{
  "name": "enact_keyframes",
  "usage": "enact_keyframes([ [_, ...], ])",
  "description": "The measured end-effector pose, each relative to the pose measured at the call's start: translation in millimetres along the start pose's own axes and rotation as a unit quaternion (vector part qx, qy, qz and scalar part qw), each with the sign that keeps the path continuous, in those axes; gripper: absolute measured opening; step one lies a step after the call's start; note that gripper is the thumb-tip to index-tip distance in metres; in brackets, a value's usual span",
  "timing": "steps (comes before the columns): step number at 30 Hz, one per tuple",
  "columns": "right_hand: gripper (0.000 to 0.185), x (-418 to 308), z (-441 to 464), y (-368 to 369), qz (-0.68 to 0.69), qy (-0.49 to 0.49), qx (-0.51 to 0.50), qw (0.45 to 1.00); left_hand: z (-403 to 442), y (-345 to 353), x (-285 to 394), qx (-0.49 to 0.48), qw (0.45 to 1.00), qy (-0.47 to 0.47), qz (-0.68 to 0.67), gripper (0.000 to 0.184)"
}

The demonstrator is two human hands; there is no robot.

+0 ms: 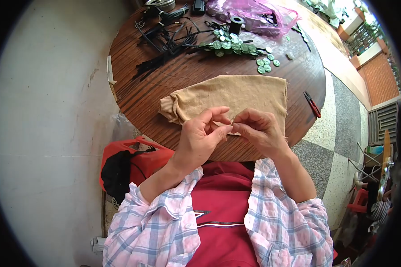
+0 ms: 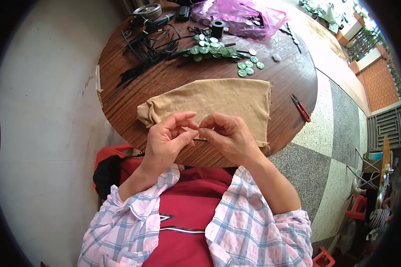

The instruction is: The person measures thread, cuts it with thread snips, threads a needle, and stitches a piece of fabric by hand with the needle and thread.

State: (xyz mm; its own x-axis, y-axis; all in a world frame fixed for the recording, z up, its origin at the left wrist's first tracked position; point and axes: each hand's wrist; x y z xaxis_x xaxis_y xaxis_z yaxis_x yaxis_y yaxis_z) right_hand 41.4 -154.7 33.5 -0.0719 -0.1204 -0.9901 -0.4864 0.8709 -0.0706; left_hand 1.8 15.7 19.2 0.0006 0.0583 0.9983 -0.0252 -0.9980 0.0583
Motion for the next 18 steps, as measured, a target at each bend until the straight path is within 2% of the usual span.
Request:
enact_keyframes([
  [5, 0.01, 7.5, -16.5, -7.3, 0.018, 0.0, -0.016, 1.0, -6.4, 11.0, -2.1, 0.02, 1.0, 0.002, 0.021, 0.013],
  [8, 0.01, 9.4, -24.7, -7.7, 0.012, -0.019, -0.01, 1.0, -10.5, 16.3, -0.7, -0.013, 0.999, -0.013, 0.03, 0.011],
  [11, 0.009, 13.7, -30.7, -11.9, -0.058, -0.031, 0.02, 0.998, -14.3, 19.2, -2.4, -0.007, 0.999, -0.03, 0.025, 0.006],
  [14, 0.008, 9.3, -36.7, -14.3, -0.137, -0.072, 0.063, 0.986, -16.1, 19.4, -5.6, -0.01, 0.998, 0.014, 0.064, 0.002],
  [18, 0.005, 18.9, -38.7, -20.2, -0.177, -0.13, 0.094, 0.971, -19.0, 18.4, -0.3, -0.033, 0.999, -0.037, -0.007, 0.002],
])
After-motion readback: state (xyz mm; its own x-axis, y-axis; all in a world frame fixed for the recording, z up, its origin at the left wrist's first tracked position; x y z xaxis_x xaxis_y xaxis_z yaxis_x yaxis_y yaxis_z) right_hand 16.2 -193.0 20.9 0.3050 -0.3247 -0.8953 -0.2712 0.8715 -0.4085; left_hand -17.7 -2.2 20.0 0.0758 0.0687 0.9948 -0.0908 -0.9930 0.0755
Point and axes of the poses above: each hand's wrist, its own z-axis towards the middle knuckle, its own y-axis out of the palm, x = y × z, and after that the axes turned 3 degrees about x, right-handed
